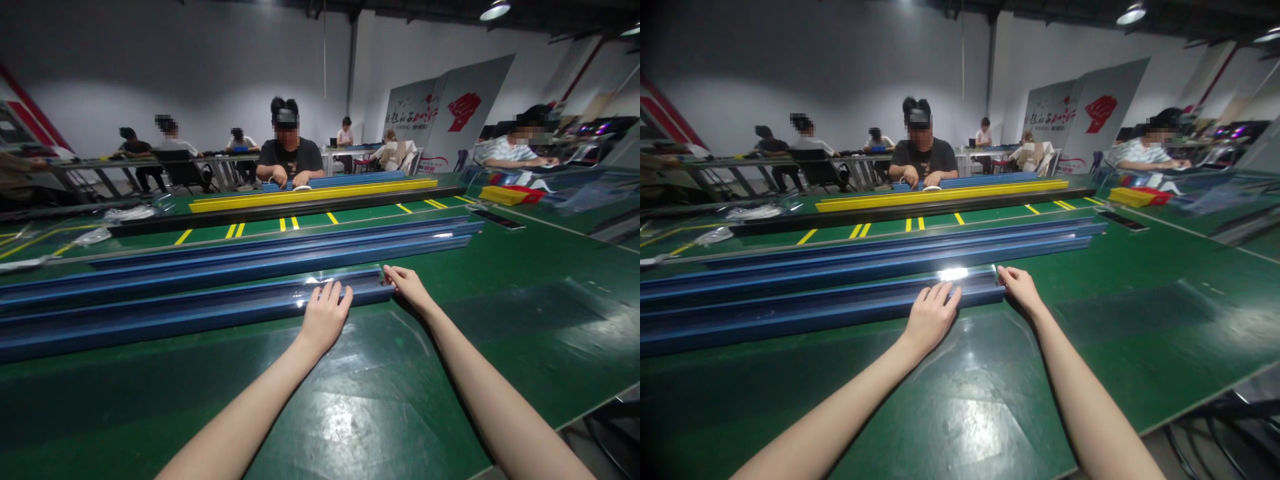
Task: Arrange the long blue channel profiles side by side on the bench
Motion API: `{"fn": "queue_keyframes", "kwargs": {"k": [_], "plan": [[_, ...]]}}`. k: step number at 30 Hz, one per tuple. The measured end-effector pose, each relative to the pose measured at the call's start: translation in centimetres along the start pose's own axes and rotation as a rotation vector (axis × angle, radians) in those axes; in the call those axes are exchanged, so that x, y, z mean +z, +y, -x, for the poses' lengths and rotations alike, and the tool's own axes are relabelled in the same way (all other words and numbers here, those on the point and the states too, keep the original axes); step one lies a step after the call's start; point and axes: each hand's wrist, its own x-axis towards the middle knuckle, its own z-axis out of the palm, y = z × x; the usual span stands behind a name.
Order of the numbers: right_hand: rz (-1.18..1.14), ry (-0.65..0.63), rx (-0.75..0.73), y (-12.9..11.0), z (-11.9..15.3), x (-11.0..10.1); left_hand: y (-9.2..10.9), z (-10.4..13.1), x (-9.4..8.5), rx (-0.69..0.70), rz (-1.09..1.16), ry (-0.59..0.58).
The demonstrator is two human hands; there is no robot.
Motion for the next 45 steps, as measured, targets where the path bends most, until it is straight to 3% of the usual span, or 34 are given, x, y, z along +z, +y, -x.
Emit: {"fn": "queue_keyframes", "kwargs": {"k": [12, 23, 45], "plan": [[-0.068, -0.045, -0.073, -1.6, 0.6, 0.0, -0.1, 0.0, 0.2, -0.006, 0.017, 0.037], [-0.096, -0.054, -0.073, -1.4, 0.5, -0.1, -0.3, -0.1, -0.4, -0.173, 0.04, 0.057], [-0.154, -0.104, -0.025, -1.4, 0.4, -0.4, -0.1, -0.2, -0.6, -0.135, -0.01, -0.018]]}}
